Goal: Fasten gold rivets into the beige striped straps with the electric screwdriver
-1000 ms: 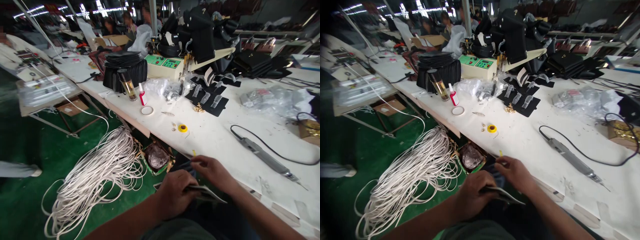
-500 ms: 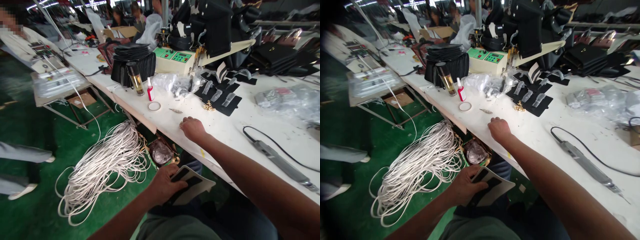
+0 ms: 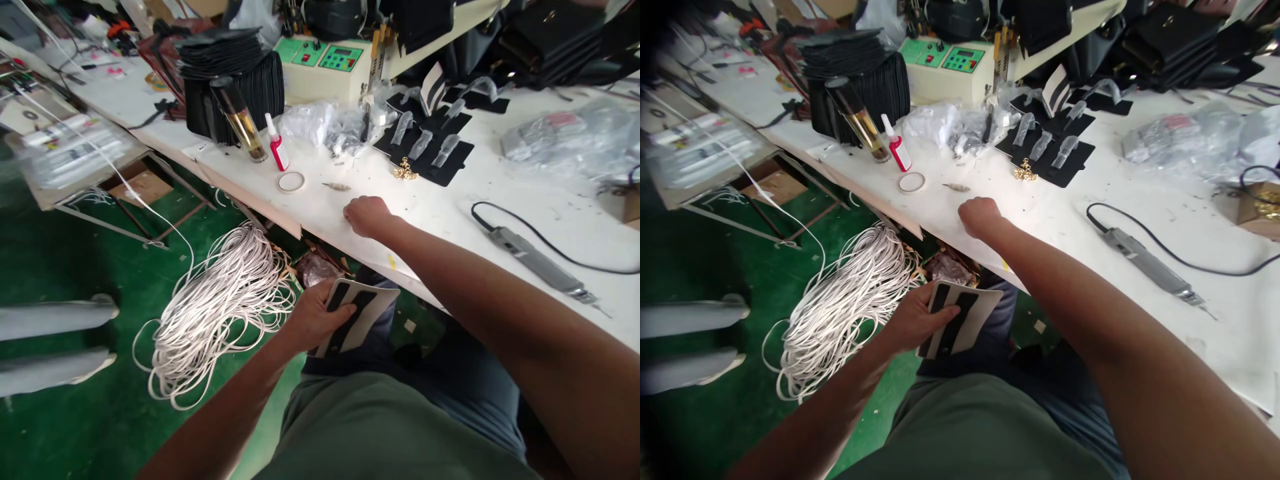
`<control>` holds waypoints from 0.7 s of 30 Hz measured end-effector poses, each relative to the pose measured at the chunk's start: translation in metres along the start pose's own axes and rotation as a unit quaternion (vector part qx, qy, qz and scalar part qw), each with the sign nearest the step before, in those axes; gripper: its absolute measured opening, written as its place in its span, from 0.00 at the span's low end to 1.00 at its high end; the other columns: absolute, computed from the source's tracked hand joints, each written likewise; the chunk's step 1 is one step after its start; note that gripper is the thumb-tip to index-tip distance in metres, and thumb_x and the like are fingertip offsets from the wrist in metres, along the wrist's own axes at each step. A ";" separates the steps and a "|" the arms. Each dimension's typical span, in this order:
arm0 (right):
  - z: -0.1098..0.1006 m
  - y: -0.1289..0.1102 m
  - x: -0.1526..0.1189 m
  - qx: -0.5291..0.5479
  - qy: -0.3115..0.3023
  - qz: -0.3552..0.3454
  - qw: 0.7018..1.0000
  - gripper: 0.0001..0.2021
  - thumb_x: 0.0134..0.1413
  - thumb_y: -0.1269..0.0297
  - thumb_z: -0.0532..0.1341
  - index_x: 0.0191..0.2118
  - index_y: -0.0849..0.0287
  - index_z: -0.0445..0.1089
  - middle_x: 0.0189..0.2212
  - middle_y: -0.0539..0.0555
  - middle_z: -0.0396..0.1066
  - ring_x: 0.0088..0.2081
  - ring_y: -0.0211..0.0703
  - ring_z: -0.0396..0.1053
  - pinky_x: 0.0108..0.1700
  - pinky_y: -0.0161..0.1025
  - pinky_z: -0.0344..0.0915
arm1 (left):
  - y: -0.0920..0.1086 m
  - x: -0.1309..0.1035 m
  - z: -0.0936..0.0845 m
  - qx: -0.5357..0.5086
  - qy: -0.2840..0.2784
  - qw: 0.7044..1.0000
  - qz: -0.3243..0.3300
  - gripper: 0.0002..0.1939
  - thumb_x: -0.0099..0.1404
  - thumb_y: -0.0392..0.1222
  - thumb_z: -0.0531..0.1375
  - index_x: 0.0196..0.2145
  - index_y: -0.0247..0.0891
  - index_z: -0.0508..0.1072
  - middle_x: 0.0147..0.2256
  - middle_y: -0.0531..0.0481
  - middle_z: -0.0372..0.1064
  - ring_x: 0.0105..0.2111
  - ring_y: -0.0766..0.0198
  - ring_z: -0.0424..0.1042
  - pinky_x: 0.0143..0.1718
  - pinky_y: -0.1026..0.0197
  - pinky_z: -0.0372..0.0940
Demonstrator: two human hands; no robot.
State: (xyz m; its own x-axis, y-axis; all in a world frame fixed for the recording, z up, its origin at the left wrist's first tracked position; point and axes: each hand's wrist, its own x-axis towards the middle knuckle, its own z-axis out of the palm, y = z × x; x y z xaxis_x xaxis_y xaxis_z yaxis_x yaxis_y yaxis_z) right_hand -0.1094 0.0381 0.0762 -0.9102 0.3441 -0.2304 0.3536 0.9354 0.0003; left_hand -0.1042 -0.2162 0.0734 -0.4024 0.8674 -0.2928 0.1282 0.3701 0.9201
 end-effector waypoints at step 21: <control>0.038 0.008 -0.239 0.776 0.096 0.093 0.616 0.16 0.50 0.53 0.75 0.38 0.59 0.78 0.32 0.52 0.78 0.31 0.39 0.72 0.34 0.37 0.68 | 0.013 -0.003 0.039 0.246 0.007 0.835 0.492 0.13 0.64 0.28 0.64 0.45 0.39 0.78 0.41 0.45 0.79 0.38 0.60 0.77 0.40 0.58 0.71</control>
State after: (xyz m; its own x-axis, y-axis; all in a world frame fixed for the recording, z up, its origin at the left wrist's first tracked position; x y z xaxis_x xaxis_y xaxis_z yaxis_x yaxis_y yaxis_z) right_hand 0.1193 -0.0395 0.0946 -0.7784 0.5769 -0.2477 0.1006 -0.2748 -0.9562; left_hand -0.0664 -0.2010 0.0765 0.1064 0.8292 0.5487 0.7589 -0.4243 0.4941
